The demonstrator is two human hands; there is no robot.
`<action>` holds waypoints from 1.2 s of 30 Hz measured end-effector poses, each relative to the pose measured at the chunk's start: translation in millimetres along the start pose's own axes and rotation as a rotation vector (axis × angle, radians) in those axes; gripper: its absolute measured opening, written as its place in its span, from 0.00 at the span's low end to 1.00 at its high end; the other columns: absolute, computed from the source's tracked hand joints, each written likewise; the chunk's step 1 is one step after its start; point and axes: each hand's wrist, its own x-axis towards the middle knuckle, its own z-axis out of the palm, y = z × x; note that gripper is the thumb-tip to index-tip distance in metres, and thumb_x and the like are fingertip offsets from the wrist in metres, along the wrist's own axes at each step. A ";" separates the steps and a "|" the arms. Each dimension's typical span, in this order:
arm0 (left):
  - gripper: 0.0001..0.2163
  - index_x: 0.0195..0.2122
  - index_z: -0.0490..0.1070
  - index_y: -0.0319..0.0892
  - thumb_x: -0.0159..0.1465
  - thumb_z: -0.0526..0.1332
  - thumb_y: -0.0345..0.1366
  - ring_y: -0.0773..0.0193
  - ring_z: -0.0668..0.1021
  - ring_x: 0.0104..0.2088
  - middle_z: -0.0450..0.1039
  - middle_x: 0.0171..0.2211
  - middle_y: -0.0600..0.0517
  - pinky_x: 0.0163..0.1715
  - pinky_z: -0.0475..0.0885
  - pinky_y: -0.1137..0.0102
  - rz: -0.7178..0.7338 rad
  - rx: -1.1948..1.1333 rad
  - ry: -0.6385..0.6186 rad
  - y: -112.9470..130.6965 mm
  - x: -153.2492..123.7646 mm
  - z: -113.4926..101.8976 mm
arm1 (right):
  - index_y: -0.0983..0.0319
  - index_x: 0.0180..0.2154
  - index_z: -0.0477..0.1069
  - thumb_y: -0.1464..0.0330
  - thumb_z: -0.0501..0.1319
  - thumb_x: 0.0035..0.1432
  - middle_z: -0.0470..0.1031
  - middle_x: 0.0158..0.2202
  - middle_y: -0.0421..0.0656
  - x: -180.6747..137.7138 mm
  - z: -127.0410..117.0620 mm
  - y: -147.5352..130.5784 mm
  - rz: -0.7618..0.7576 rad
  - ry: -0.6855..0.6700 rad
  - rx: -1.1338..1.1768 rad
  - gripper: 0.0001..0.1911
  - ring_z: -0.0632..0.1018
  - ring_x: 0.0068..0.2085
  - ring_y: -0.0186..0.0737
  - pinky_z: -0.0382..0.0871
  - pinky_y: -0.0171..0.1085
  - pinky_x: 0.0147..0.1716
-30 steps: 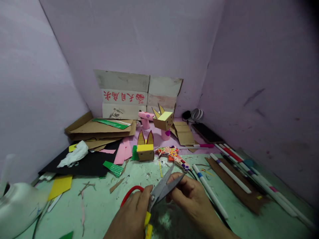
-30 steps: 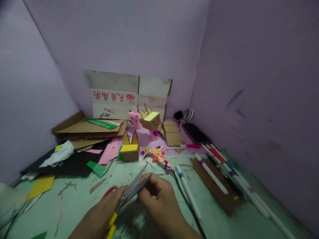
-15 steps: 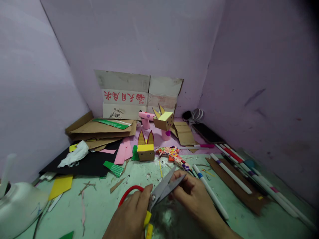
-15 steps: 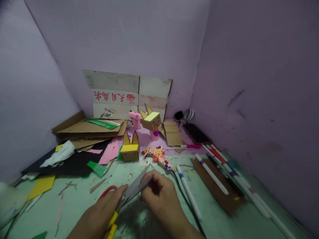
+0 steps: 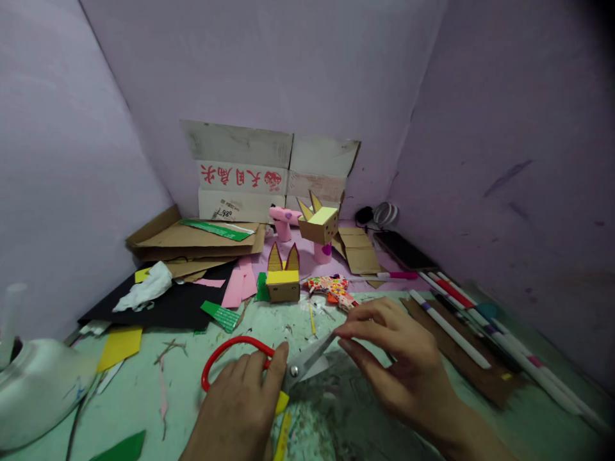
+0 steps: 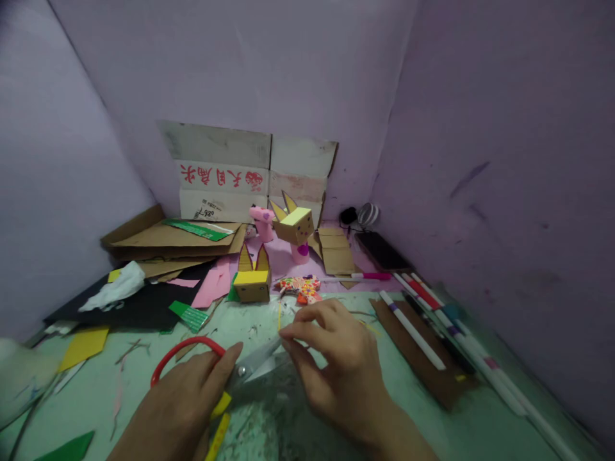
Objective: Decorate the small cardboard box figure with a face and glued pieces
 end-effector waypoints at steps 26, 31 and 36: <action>0.25 0.52 0.67 0.35 0.55 0.48 0.16 0.54 0.76 0.27 0.75 0.30 0.44 0.23 0.70 0.63 0.043 0.279 0.142 5.4 6.5 -7.8 | 0.63 0.30 0.70 0.79 0.55 0.56 0.73 0.35 0.48 -13.0 33.0 5.0 -0.113 -0.203 -0.385 0.09 0.67 0.36 0.48 0.61 0.46 0.37; 0.25 0.53 0.65 0.34 0.53 0.49 0.17 0.52 0.77 0.29 0.74 0.31 0.43 0.24 0.71 0.62 0.013 0.223 0.156 3.7 6.1 -5.7 | 0.63 0.31 0.65 0.80 0.52 0.57 0.69 0.37 0.49 -12.0 26.5 -0.3 -0.026 -0.147 -0.214 0.09 0.67 0.38 0.47 0.61 0.45 0.35; 0.24 0.52 0.66 0.35 0.53 0.50 0.18 0.51 0.77 0.29 0.74 0.32 0.41 0.25 0.72 0.61 -0.042 0.192 0.144 1.6 6.6 -5.4 | 0.62 0.33 0.63 0.78 0.51 0.61 0.63 0.37 0.46 -11.8 23.1 -2.4 0.090 -0.024 0.038 0.07 0.67 0.40 0.43 0.63 0.43 0.37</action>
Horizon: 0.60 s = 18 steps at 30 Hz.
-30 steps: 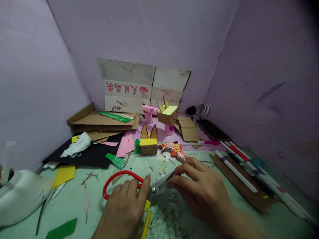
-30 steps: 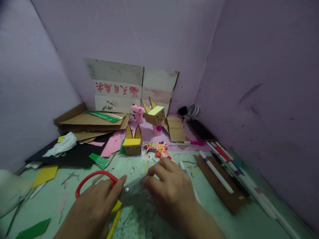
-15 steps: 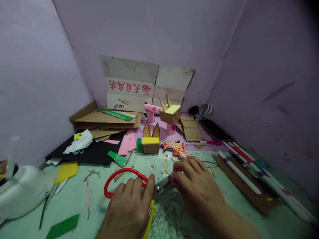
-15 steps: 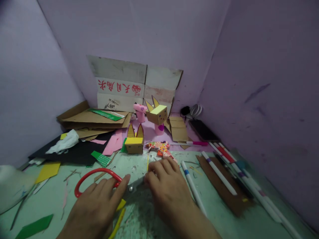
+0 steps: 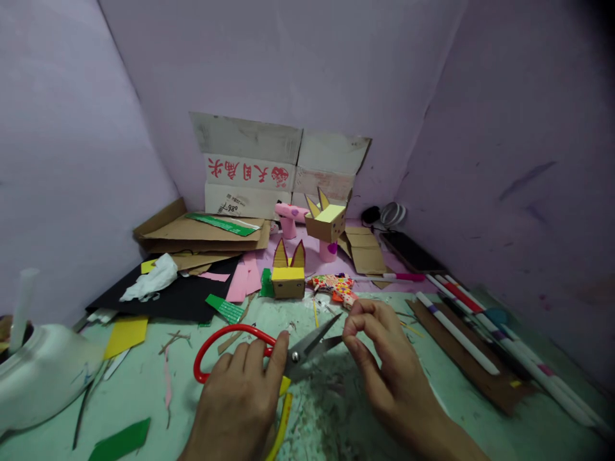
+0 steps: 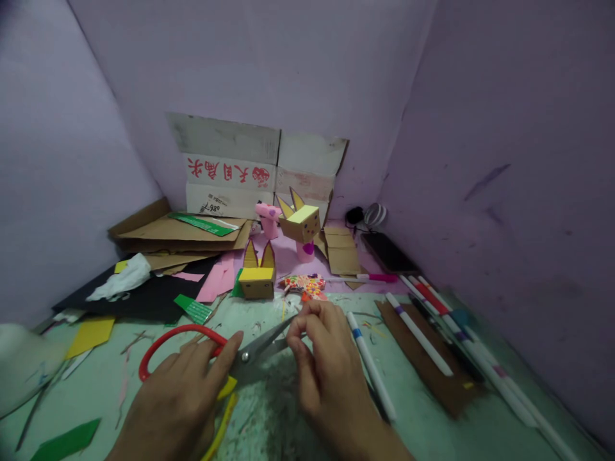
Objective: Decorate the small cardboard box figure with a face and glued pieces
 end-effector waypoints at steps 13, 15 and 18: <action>0.25 0.52 0.66 0.34 0.50 0.52 0.20 0.51 0.76 0.29 0.74 0.31 0.42 0.25 0.72 0.61 -0.033 -0.055 0.036 0.3 -1.6 -0.4 | 0.58 0.34 0.78 0.72 0.64 0.55 0.75 0.29 0.44 2.8 5.8 5.8 -0.338 0.069 -0.297 0.06 0.67 0.30 0.43 0.55 0.44 0.35; 0.26 0.52 0.65 0.34 0.50 0.52 0.20 0.50 0.76 0.29 0.74 0.32 0.41 0.25 0.72 0.60 -0.033 -0.066 0.038 0.6 -2.3 -0.2 | 0.57 0.32 0.78 0.74 0.63 0.55 0.75 0.28 0.44 2.4 6.1 6.9 -0.349 0.077 -0.301 0.07 0.67 0.30 0.42 0.55 0.44 0.35; 0.27 0.52 0.65 0.34 0.48 0.51 0.19 0.50 0.76 0.29 0.73 0.31 0.42 0.25 0.73 0.60 -0.044 -0.092 0.025 1.1 -2.6 0.1 | 0.58 0.31 0.77 0.77 0.61 0.55 0.75 0.27 0.44 2.5 6.5 7.8 -0.357 0.092 -0.279 0.09 0.67 0.29 0.41 0.55 0.43 0.35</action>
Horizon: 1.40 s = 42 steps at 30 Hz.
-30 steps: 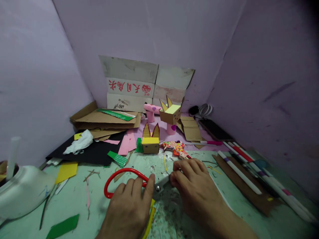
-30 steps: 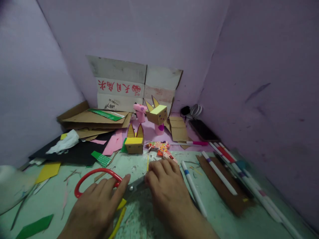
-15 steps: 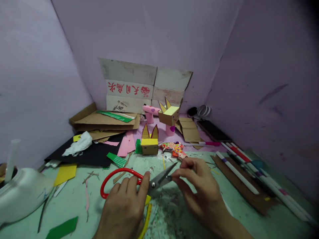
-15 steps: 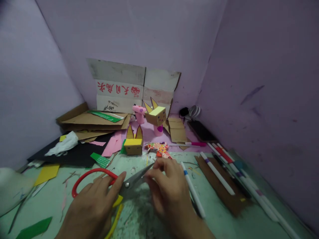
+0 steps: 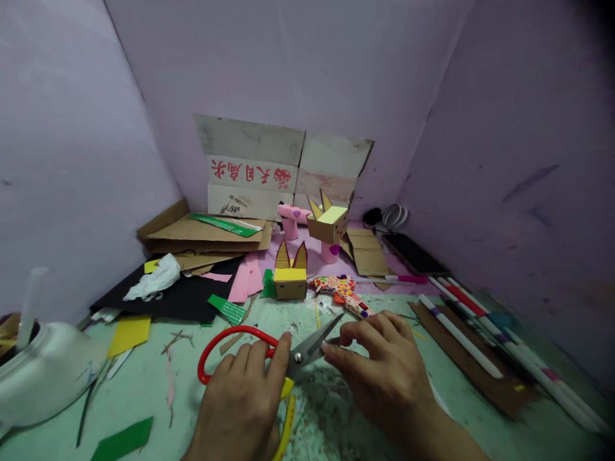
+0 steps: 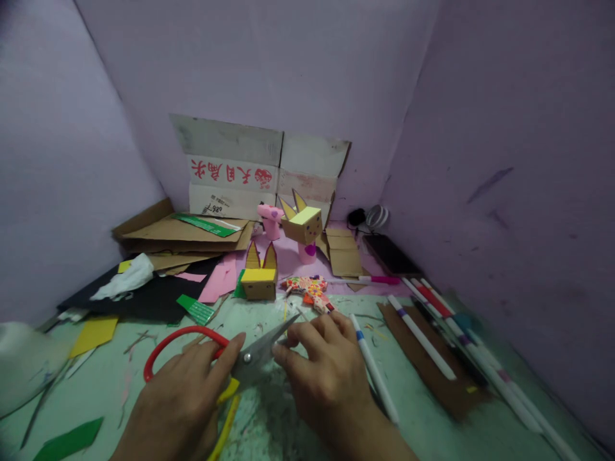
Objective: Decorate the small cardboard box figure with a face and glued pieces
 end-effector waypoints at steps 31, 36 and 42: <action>0.29 0.52 0.65 0.36 0.47 0.52 0.20 0.52 0.76 0.29 0.72 0.32 0.44 0.26 0.72 0.61 -0.032 -0.045 -0.014 0.8 -0.7 0.6 | 0.60 0.27 0.74 0.78 0.60 0.55 0.74 0.27 0.43 0.4 -0.9 -1.7 0.035 -0.008 0.019 0.09 0.68 0.27 0.39 0.56 0.43 0.34; 0.27 0.53 0.63 0.36 0.50 0.51 0.19 0.52 0.75 0.30 0.72 0.33 0.43 0.27 0.72 0.61 -0.025 -0.001 0.016 0.5 -0.6 0.3 | 0.62 0.32 0.75 0.75 0.62 0.55 0.75 0.28 0.45 1.0 -1.9 -3.0 0.064 0.017 0.046 0.04 0.70 0.28 0.40 0.58 0.44 0.35; 0.29 0.59 0.54 0.32 0.54 0.52 0.18 0.42 0.72 0.40 0.68 0.39 0.38 0.33 0.71 0.55 -0.015 0.069 0.064 -1.3 1.3 3.4 | 0.63 0.35 0.71 0.77 0.63 0.53 0.72 0.29 0.42 -0.3 -5.7 -8.2 0.108 0.100 0.082 0.07 0.71 0.30 0.39 0.60 0.42 0.35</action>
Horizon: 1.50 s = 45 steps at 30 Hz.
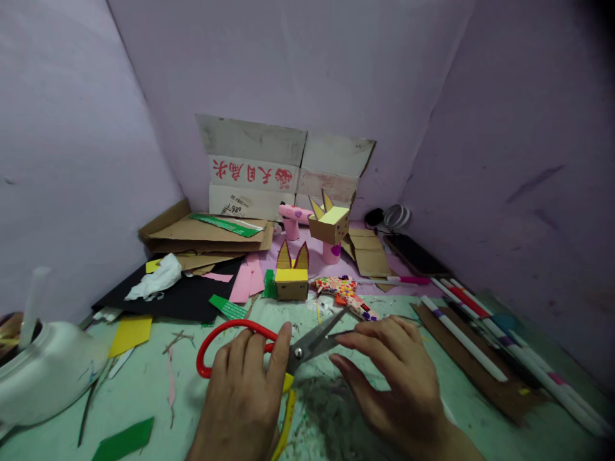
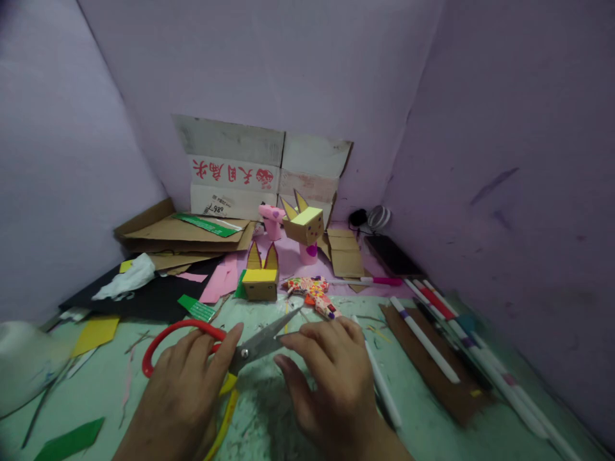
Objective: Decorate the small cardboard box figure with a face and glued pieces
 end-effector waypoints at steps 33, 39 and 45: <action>0.26 0.59 0.60 0.49 0.59 0.57 0.28 0.42 0.69 0.48 0.67 0.44 0.38 0.49 0.59 0.45 -0.003 0.038 0.112 2.1 -3.8 15.8 | 0.64 0.19 0.77 0.68 0.72 0.33 0.74 0.19 0.40 3.6 5.7 11.1 1.301 -0.351 0.969 0.08 0.69 0.23 0.33 0.60 0.34 0.26; 0.31 0.58 0.63 0.50 0.54 0.56 0.21 0.41 0.68 0.49 0.69 0.44 0.39 0.50 0.58 0.41 -0.046 -0.054 0.029 -6.3 -2.0 9.8 | 0.64 0.18 0.75 0.67 0.71 0.37 0.70 0.17 0.37 12.6 -5.6 14.9 1.429 -0.259 1.089 0.08 0.65 0.20 0.29 0.56 0.30 0.20; 0.31 0.55 0.64 0.45 0.50 0.52 0.20 0.43 0.69 0.49 0.69 0.42 0.42 0.46 0.67 0.47 -0.218 -0.431 -0.072 -29.7 -6.1 2.5 | 0.65 0.22 0.76 0.71 0.73 0.35 0.73 0.23 0.39 16.2 -6.8 16.2 1.660 -0.059 1.265 0.09 0.69 0.21 0.27 0.64 0.27 0.19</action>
